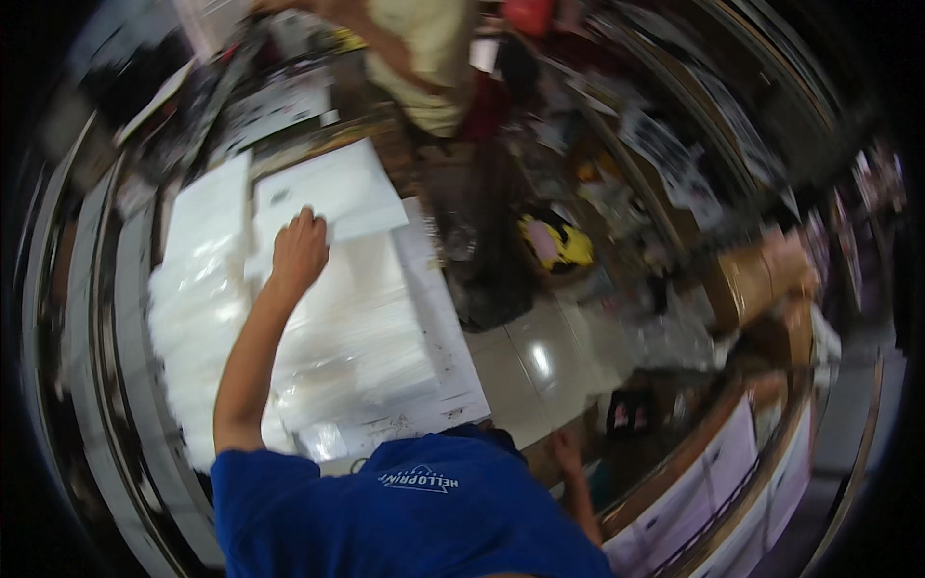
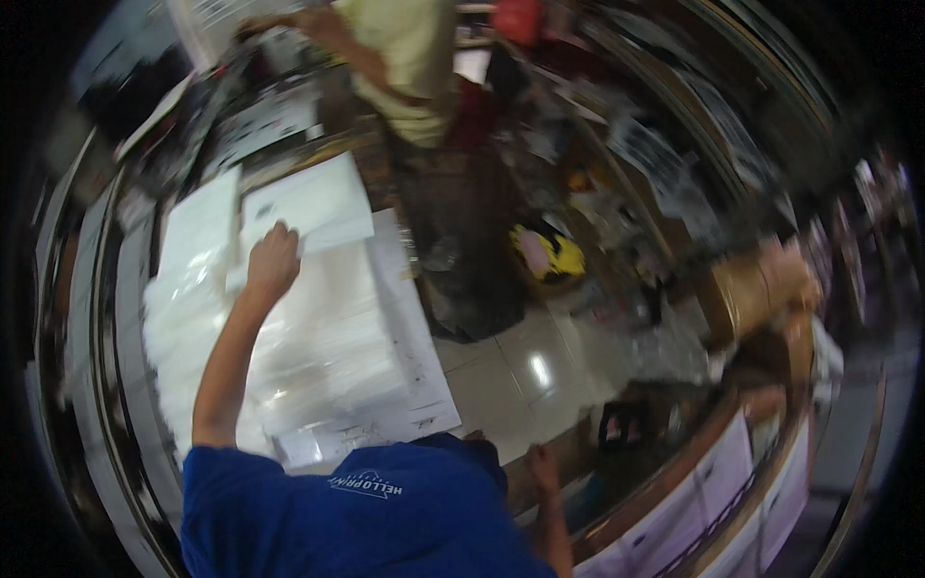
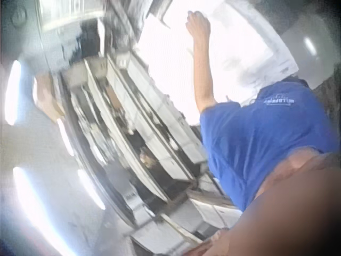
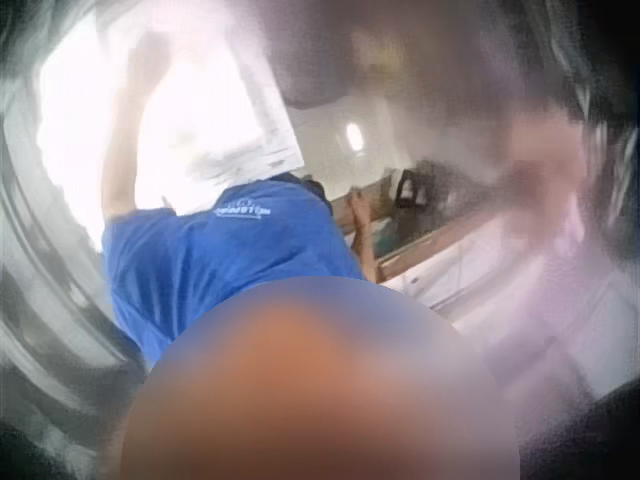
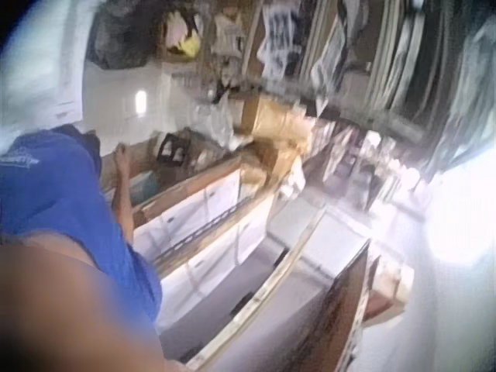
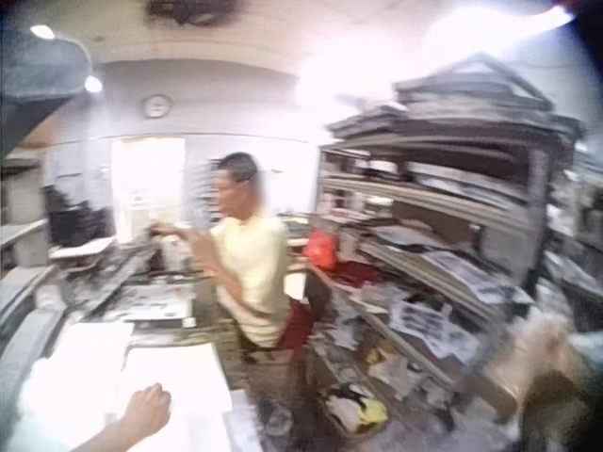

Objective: The person repeatedly picks up white sheets from a table and places them onto a metal shelving unit. The person handles the sheets one at a time, stacking them in a neat pile on the shelf.

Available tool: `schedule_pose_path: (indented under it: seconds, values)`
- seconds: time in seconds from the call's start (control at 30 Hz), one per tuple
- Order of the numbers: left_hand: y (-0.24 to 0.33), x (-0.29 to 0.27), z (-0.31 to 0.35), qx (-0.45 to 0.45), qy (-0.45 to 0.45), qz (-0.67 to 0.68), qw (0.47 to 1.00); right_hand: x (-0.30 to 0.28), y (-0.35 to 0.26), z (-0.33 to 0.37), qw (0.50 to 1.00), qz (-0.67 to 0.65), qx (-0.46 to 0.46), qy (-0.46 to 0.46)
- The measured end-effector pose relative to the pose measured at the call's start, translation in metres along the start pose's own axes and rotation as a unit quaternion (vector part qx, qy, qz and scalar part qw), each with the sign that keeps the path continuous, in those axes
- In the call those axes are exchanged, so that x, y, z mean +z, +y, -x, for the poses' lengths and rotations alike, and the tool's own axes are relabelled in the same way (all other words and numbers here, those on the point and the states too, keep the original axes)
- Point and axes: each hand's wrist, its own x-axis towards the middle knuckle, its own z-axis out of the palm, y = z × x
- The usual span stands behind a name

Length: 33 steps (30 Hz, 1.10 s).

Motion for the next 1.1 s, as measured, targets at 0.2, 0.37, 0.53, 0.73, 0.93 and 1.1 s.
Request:
schedule_pose_path:
  seconds: [0.2,0.37,0.53,0.73,0.93,1.1]
  values:
    - [0.184,-0.083,0.004,0.118,-0.078,0.142,0.980,0.047,-0.300,0.076,0.948,-0.077,-0.296,-0.086]
    - [0.301,-0.101,0.012,0.285,-0.089,0.223,0.928,0.035,-0.376,0.108,0.924,0.008,-0.382,-0.014]
    - [0.387,-0.147,0.038,0.364,-0.180,0.260,0.876,-0.030,-0.347,0.126,0.944,0.005,-0.304,0.124]
    - [0.440,-0.196,0.065,0.476,-0.175,0.513,0.692,-0.173,-0.291,0.213,0.919,0.045,-0.303,0.247]
    - [0.469,-0.119,0.066,0.435,-0.146,0.460,0.761,-0.323,-0.240,0.355,0.858,0.042,-0.217,0.463]
    - [0.469,0.011,0.099,0.457,-0.291,0.278,0.793,-0.412,-0.129,0.484,0.794,0.105,-0.071,0.595]
